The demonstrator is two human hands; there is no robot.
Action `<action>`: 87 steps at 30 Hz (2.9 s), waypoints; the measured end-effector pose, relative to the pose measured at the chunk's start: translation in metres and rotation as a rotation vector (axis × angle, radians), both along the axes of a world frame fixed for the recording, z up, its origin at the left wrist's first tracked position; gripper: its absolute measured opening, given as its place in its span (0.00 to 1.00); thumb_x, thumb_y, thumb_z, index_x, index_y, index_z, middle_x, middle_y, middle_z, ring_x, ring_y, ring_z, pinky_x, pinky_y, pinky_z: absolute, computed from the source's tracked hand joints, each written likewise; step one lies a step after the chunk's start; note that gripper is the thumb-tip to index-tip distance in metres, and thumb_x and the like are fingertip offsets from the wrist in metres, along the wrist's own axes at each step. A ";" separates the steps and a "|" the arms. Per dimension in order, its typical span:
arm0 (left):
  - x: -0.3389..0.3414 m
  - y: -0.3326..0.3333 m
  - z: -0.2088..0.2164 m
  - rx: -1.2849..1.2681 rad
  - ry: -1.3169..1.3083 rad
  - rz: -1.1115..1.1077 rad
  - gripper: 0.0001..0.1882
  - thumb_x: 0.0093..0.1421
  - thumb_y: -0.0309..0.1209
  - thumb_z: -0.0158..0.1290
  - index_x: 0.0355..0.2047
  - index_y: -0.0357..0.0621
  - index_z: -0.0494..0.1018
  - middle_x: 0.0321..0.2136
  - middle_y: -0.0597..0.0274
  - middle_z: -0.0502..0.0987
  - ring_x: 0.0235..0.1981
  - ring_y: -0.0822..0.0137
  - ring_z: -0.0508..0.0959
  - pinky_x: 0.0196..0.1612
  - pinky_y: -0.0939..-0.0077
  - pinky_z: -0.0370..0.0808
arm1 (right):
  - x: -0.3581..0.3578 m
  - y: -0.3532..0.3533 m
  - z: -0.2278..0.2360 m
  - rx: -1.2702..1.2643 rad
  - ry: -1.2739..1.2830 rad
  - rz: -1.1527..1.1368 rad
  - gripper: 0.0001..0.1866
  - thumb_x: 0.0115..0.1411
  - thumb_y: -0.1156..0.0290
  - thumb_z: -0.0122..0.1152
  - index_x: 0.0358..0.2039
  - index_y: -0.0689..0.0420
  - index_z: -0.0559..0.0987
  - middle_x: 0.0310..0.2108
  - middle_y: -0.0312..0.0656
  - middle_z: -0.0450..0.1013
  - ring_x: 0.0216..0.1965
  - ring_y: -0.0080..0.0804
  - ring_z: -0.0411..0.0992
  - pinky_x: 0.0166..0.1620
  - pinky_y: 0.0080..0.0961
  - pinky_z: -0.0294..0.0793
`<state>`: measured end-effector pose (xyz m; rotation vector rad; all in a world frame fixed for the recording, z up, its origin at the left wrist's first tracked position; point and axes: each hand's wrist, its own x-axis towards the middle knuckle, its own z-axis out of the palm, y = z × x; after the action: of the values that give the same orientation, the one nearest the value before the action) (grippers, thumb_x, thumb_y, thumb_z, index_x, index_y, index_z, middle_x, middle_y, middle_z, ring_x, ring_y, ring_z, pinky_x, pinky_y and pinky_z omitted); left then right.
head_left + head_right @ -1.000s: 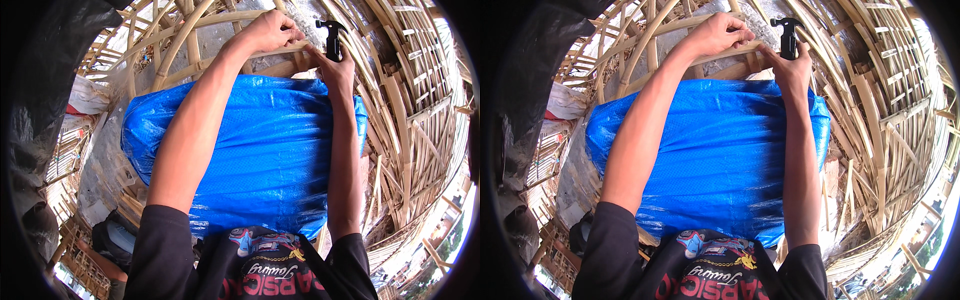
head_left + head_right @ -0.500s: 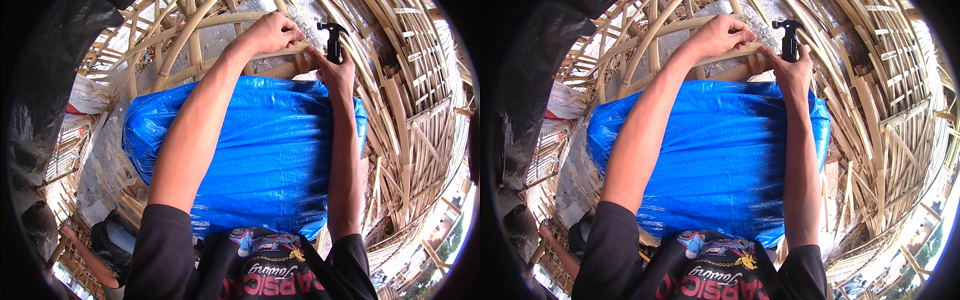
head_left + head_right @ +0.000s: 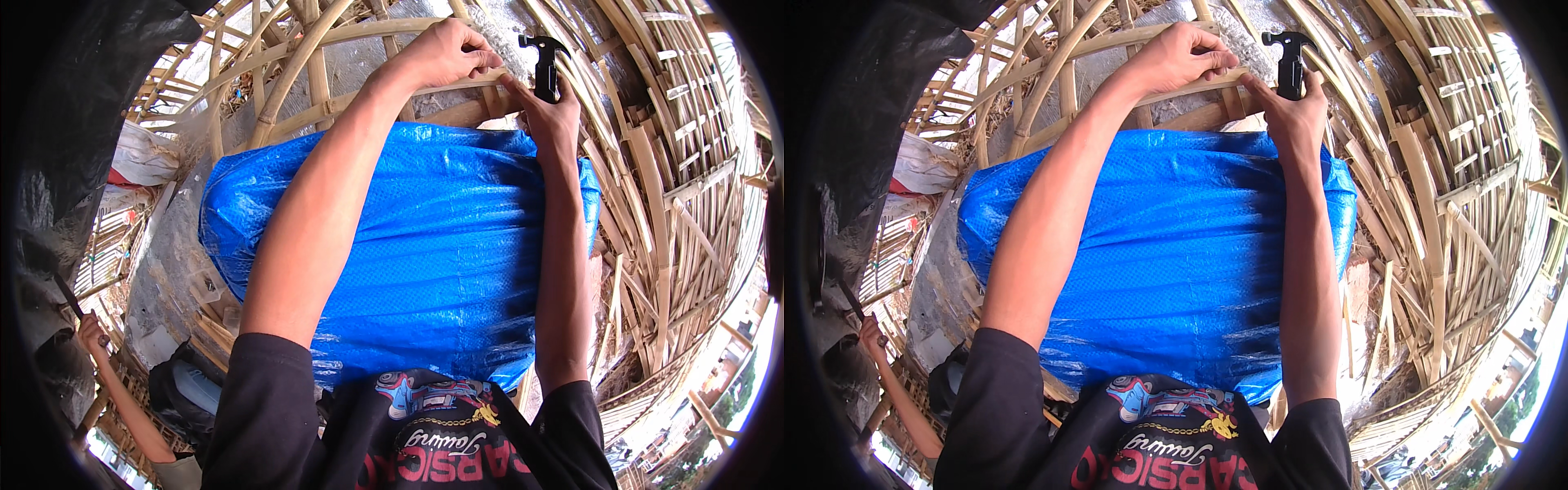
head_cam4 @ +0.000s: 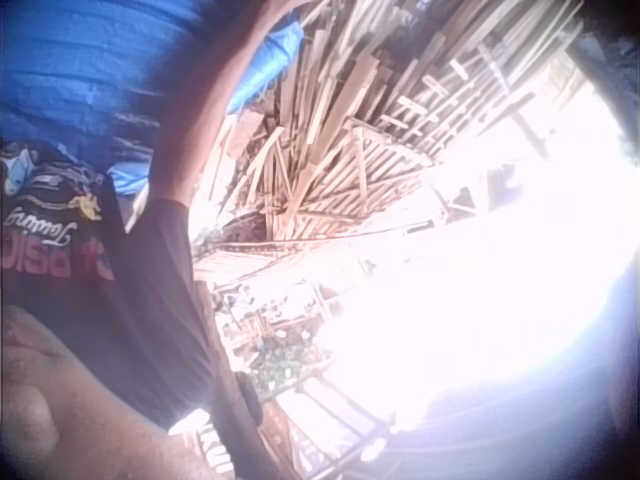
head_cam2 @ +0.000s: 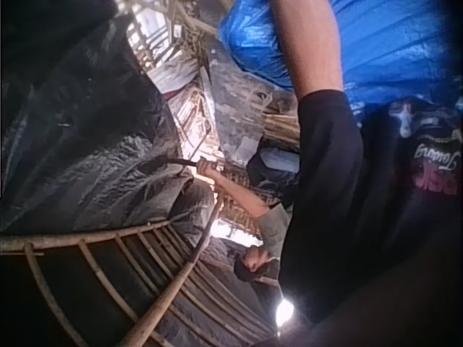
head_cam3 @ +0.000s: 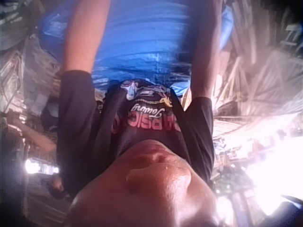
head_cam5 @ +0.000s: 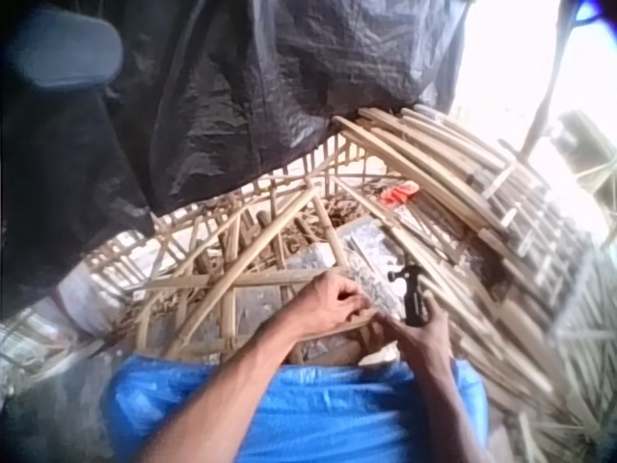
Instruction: The person secures bamboo poles to a frame by wrapping and tying thin wire around the joints using a hammer to tighten the connection.
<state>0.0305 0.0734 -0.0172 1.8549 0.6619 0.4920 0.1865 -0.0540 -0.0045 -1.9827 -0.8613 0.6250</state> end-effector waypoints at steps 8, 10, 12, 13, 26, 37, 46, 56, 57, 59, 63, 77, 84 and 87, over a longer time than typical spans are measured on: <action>0.002 -0.001 -0.014 0.075 -0.043 0.042 0.09 0.63 0.27 0.54 0.39 0.38 0.82 0.25 0.64 0.80 0.26 0.78 0.75 0.32 0.80 0.73 | -0.001 0.000 0.001 -0.012 -0.008 -0.005 0.31 0.45 0.56 0.82 0.39 0.64 0.76 0.21 0.35 0.74 0.19 0.17 0.68 0.22 0.18 0.66; 0.002 -0.002 -0.010 0.111 -0.029 0.039 0.09 0.63 0.26 0.54 0.39 0.38 0.82 0.25 0.64 0.81 0.26 0.78 0.76 0.33 0.80 0.73 | -0.003 -0.001 0.003 -0.001 0.028 0.002 0.30 0.45 0.56 0.82 0.39 0.64 0.76 0.20 0.34 0.74 0.19 0.16 0.67 0.21 0.17 0.65; 0.001 -0.002 -0.009 0.120 -0.004 0.031 0.09 0.63 0.26 0.54 0.39 0.38 0.82 0.25 0.64 0.81 0.27 0.77 0.77 0.34 0.79 0.75 | -0.002 -0.001 0.003 -0.004 0.024 0.001 0.30 0.45 0.56 0.82 0.38 0.63 0.76 0.20 0.34 0.74 0.19 0.16 0.67 0.20 0.17 0.64; 0.001 -0.002 -0.011 0.119 -0.004 0.033 0.09 0.63 0.26 0.54 0.39 0.38 0.82 0.25 0.64 0.81 0.27 0.77 0.77 0.34 0.79 0.75 | -0.002 -0.001 0.003 -0.005 0.022 0.000 0.30 0.45 0.56 0.82 0.38 0.63 0.76 0.20 0.33 0.73 0.19 0.16 0.67 0.20 0.17 0.64; -0.004 -0.015 -0.021 0.270 -0.200 0.083 0.07 0.61 0.29 0.60 0.38 0.42 0.83 0.34 0.57 0.85 0.36 0.70 0.83 0.41 0.75 0.78 | 0.003 0.000 -0.004 -0.012 -0.022 -0.020 0.34 0.43 0.53 0.83 0.40 0.65 0.77 0.22 0.36 0.75 0.20 0.18 0.68 0.23 0.20 0.67; -0.002 -0.016 -0.029 0.410 -0.223 0.127 0.10 0.55 0.36 0.66 0.34 0.44 0.85 0.32 0.61 0.82 0.34 0.65 0.81 0.40 0.73 0.76 | -0.004 0.000 0.004 0.000 0.015 -0.036 0.35 0.42 0.53 0.83 0.42 0.65 0.77 0.23 0.37 0.76 0.21 0.19 0.70 0.24 0.20 0.68; -0.002 -0.017 -0.031 0.283 -0.108 0.250 0.16 0.52 0.44 0.69 0.32 0.45 0.85 0.30 0.63 0.81 0.33 0.66 0.80 0.38 0.71 0.74 | -0.006 0.000 0.006 0.006 0.060 -0.031 0.33 0.42 0.55 0.83 0.41 0.65 0.77 0.22 0.35 0.75 0.20 0.17 0.68 0.22 0.18 0.66; -0.002 -0.019 -0.035 0.250 -0.131 0.266 0.16 0.51 0.44 0.69 0.33 0.45 0.85 0.29 0.62 0.81 0.34 0.66 0.80 0.40 0.71 0.75 | -0.029 -0.027 0.051 0.188 -0.006 0.099 0.25 0.63 0.67 0.65 0.57 0.62 0.71 0.29 0.40 0.77 0.23 0.20 0.72 0.27 0.18 0.72; -0.001 -0.019 -0.033 0.248 -0.130 0.261 0.16 0.51 0.44 0.69 0.33 0.46 0.85 0.30 0.62 0.81 0.34 0.66 0.80 0.41 0.71 0.75 | -0.029 -0.034 0.057 0.156 -0.120 0.162 0.27 0.64 0.66 0.63 0.62 0.57 0.69 0.35 0.46 0.79 0.29 0.26 0.77 0.33 0.24 0.76; 0.000 -0.021 -0.031 0.188 -0.099 0.273 0.17 0.50 0.44 0.70 0.33 0.45 0.85 0.30 0.62 0.81 0.35 0.65 0.80 0.43 0.71 0.75 | -0.023 -0.046 0.051 0.184 -0.440 0.329 0.30 0.64 0.65 0.62 0.66 0.52 0.66 0.40 0.50 0.80 0.34 0.31 0.79 0.38 0.30 0.77; -0.001 -0.018 -0.042 0.373 -0.137 0.310 0.17 0.50 0.44 0.70 0.33 0.45 0.85 0.29 0.61 0.80 0.34 0.64 0.79 0.44 0.72 0.74 | -0.043 -0.051 0.080 -0.052 -0.429 0.311 0.30 0.63 0.66 0.63 0.65 0.51 0.68 0.46 0.53 0.79 0.41 0.33 0.81 0.43 0.30 0.77; -0.002 -0.015 -0.039 0.253 -0.125 0.292 0.21 0.46 0.48 0.71 0.31 0.44 0.85 0.29 0.56 0.79 0.40 0.57 0.76 0.49 0.67 0.72 | -0.046 -0.048 0.052 0.062 -0.546 0.353 0.22 0.68 0.68 0.55 0.62 0.56 0.71 0.42 0.58 0.79 0.39 0.31 0.81 0.37 0.28 0.77; -0.004 -0.016 -0.028 0.163 -0.089 0.227 0.22 0.47 0.48 0.71 0.31 0.41 0.85 0.31 0.53 0.78 0.38 0.58 0.78 0.45 0.66 0.73 | -0.052 -0.047 0.063 0.151 -0.567 0.310 0.23 0.67 0.72 0.55 0.63 0.57 0.70 0.43 0.55 0.79 0.37 0.37 0.81 0.38 0.31 0.78; -0.005 -0.015 -0.028 0.173 -0.071 0.228 0.23 0.47 0.49 0.71 0.31 0.40 0.85 0.31 0.54 0.79 0.38 0.58 0.78 0.45 0.67 0.74 | -0.047 -0.045 0.063 0.096 -0.590 0.438 0.23 0.67 0.71 0.56 0.62 0.56 0.71 0.44 0.57 0.78 0.41 0.40 0.82 0.40 0.29 0.79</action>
<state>0.0255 0.0585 -0.0448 1.9223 0.8086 0.7823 0.1393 -0.0989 0.0587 -1.9225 -1.6797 0.2154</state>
